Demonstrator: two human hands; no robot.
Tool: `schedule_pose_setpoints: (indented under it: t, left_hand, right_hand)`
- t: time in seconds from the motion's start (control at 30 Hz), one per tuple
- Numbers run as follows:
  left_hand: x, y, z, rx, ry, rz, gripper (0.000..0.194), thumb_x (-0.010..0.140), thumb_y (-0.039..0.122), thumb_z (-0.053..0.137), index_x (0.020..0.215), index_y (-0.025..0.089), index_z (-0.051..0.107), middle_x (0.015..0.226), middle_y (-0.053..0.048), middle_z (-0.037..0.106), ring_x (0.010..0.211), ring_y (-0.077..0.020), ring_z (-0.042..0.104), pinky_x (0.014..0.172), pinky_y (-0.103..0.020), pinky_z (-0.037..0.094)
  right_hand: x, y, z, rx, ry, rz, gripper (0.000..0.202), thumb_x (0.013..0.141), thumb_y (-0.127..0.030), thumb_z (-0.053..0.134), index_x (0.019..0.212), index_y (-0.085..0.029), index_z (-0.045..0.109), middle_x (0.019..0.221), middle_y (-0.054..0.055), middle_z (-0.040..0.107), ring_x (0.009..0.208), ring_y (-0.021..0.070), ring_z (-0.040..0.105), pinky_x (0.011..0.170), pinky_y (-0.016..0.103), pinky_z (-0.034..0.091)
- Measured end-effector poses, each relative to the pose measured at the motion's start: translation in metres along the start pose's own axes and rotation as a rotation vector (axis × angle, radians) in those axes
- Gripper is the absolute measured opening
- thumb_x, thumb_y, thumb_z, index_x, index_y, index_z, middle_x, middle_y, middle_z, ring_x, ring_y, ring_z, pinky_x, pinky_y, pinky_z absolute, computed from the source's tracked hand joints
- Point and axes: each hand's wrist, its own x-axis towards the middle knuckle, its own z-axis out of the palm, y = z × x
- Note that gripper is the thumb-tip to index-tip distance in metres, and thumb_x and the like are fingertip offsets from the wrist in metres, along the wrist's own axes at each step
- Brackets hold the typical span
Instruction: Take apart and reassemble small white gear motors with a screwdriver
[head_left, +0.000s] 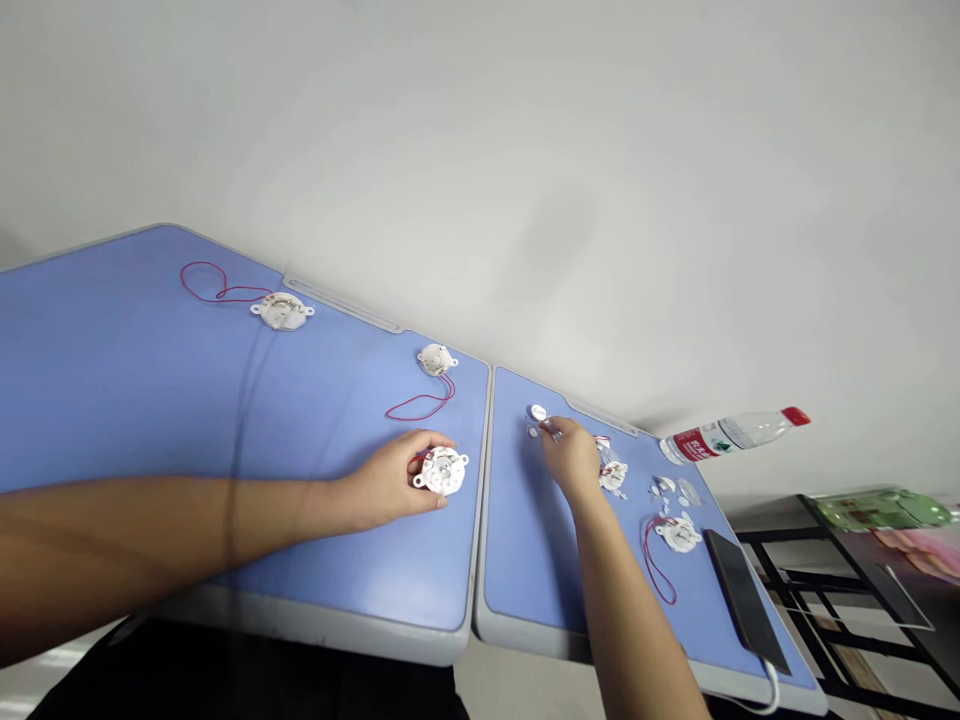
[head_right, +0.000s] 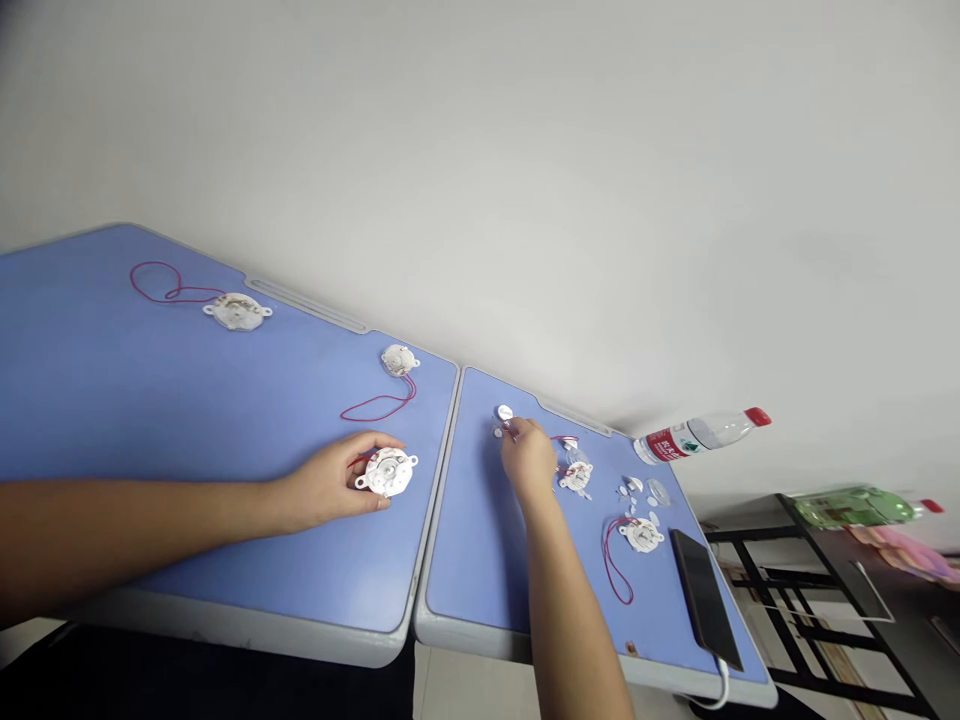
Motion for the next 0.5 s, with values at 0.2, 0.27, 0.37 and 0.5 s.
schedule_pose_setpoints:
  t: [0.2,0.27,0.37,0.5]
  left_hand:
    - [-0.001,0.000,0.000,0.000,0.001,-0.008,0.052,0.058,0.018,0.073,0.108,0.020,0.057,0.100,-0.004,0.064,0.093,-0.0212,0.065,0.082,-0.034,0.053]
    - [-0.001,0.000,0.000,0.003,-0.002,-0.011,0.053,0.059,0.019,0.073,0.109,0.020,0.056,0.100,-0.004,0.064,0.093,-0.0213,0.065,0.082,-0.035,0.053]
    - [0.000,-0.001,0.000,0.003,0.002,-0.019,0.054,0.058,0.019,0.073,0.109,0.020,0.056,0.101,-0.004,0.064,0.093,-0.0216,0.065,0.083,-0.035,0.053]
    - [0.000,-0.001,0.000,0.008,0.006,-0.017,0.054,0.058,0.019,0.073,0.109,0.020,0.056,0.101,-0.005,0.065,0.094,-0.0217,0.065,0.083,-0.035,0.053]
  right_hand:
    - [0.003,0.012,0.010,-0.078,-0.041,-0.050,0.023,0.080,-0.024,0.052,0.091,-0.021,0.072,0.093,0.009,0.071,0.084,0.0245,0.063,0.069,0.031,0.042]
    - [0.002,0.014,0.012,-0.084,-0.049,-0.061,0.023,0.080,-0.026,0.053,0.093,-0.022,0.072,0.095,0.008,0.071,0.086,0.0243,0.064,0.069,0.031,0.042]
    - [0.000,0.016,0.011,-0.091,-0.053,-0.067,0.022,0.080,-0.028,0.053,0.090,-0.021,0.071,0.095,0.009,0.072,0.087,0.0244,0.064,0.070,0.031,0.043]
    - [-0.004,0.015,0.008,-0.101,-0.057,-0.070,0.017,0.078,-0.029,0.054,0.082,-0.020,0.068,0.091,0.008,0.071,0.086,0.0247,0.063,0.071,0.031,0.042]
